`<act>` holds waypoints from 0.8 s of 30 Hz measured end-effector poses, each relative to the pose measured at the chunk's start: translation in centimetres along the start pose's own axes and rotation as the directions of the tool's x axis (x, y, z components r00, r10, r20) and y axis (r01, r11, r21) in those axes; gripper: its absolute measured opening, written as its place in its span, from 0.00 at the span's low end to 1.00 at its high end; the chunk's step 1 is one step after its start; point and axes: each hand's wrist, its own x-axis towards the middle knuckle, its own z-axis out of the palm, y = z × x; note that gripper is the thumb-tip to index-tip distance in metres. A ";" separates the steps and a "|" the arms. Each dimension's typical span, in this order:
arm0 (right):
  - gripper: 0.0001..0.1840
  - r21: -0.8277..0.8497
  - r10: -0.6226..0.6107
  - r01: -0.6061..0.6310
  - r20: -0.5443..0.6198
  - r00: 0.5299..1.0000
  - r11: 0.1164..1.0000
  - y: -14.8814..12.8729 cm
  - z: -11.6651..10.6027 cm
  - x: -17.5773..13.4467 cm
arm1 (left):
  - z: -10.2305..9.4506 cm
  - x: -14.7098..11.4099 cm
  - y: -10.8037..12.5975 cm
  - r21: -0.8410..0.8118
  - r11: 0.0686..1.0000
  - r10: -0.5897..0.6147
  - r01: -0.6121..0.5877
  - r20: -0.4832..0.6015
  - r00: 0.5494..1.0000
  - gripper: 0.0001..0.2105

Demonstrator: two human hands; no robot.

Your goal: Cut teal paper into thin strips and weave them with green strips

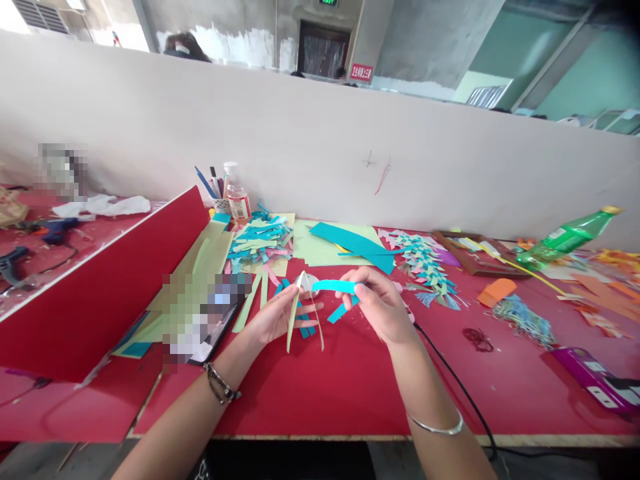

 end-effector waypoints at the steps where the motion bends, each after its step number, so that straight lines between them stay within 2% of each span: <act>1: 0.06 -0.015 -0.006 0.006 0.002 1.000 1.000 0.1 -0.1 0.0 | 0.0 0.0 0.0 -0.009 1.000 -0.004 0.004 0.015 1.000 0.05; 9: 0.06 -0.013 -0.066 0.066 -0.037 0.997 0.998 -0.5 -0.7 -0.8 | -0.3 0.2 0.0 -0.070 0.997 -0.030 0.035 0.072 0.997 0.07; 12: 0.06 -0.034 -0.087 0.086 -0.040 0.995 0.996 -0.9 -1.0 -0.9 | -0.5 0.3 0.1 -0.044 0.997 -0.051 0.056 0.100 0.994 0.08; 15: 0.05 -0.029 -0.091 0.089 -0.072 0.993 0.996 -0.8 -1.3 -0.8 | -0.4 0.3 0.0 0.060 0.998 -0.037 0.032 0.090 0.995 0.10; 17: 0.05 -0.025 -0.076 0.074 -0.101 0.992 0.997 -0.4 -1.6 -0.9 | 0.1 0.2 -0.1 0.252 0.967 0.031 -0.034 0.015 0.999 0.11; 18: 0.06 -0.027 -0.067 0.064 -0.120 0.990 0.998 0.0 -1.7 -1.0 | 0.3 0.1 -0.1 0.399 0.914 0.094 -0.074 -0.031 0.995 0.13; 19: 0.06 -0.031 -0.057 0.053 -0.143 0.988 0.998 0.3 -1.9 -1.2 | 0.6 -0.1 0.0 0.565 0.818 0.172 -0.110 -0.059 0.983 0.14; 21: 0.06 -0.033 -0.025 0.020 -0.184 0.983 0.999 1.1 -2.2 -1.6 | 0.8 -1.3 0.6 0.847 0.509 0.320 -0.152 -0.022 0.947 0.16; 23: 0.06 -0.017 0.008 -0.012 -0.210 0.978 1.000 1.8 -2.6 -2.2 | 0.5 -3.3 1.8 0.967 0.184 0.376 -0.176 0.096 0.922 0.14; 24: 0.06 -0.004 0.023 -0.024 -0.219 0.975 1.000 2.2 -2.8 -2.5 | -0.1 -4.6 2.7 0.984 0.083 0.404 -0.156 0.109 0.908 0.14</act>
